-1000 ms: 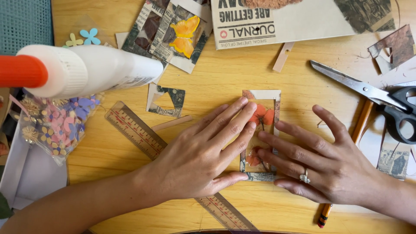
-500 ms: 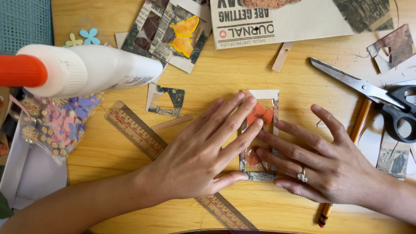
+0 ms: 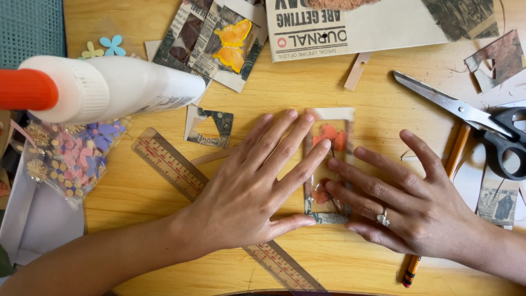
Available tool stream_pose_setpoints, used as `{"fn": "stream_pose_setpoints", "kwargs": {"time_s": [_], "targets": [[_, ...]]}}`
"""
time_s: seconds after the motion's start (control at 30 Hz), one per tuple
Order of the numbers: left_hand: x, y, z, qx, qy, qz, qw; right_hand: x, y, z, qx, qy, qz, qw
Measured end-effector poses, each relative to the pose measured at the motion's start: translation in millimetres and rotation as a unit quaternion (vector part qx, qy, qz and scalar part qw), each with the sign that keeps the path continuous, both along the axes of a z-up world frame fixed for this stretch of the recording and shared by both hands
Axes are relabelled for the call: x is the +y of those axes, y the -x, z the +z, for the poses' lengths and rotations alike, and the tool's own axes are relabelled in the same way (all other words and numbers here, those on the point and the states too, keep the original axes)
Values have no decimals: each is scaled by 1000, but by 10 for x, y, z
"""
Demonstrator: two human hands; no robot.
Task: Aligning and marking decorative paper components for a journal or scrapbook
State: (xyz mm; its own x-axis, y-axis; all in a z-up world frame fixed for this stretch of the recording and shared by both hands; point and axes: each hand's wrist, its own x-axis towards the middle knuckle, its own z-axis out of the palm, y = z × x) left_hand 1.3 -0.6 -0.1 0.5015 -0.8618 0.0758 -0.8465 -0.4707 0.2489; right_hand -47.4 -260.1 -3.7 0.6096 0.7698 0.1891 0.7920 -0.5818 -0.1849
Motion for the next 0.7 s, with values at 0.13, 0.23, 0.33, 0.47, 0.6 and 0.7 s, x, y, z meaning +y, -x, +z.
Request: {"fn": "stream_pose_setpoints", "kwargs": {"time_s": [0.13,0.23,0.33,0.47,0.6,0.7], "targets": [[-2,-9,24,1,4,1,1000,-7,13,-20,-12,9,0,1000],[3,-23,32,15,23,-10,1000,-5,13,-18,-12,3,-1,1000],[11,-39,40,35,46,-14,998,-10,15,-7,-7,-6,2,1000],[12,-18,35,31,73,-2,997,3,1,16,-25,-36,48,998],[-11,-19,39,89,112,13,990,19,-17,60,-6,-71,78,994],[3,-25,31,66,99,26,993,45,-24,78,6,-88,89,992]]}}
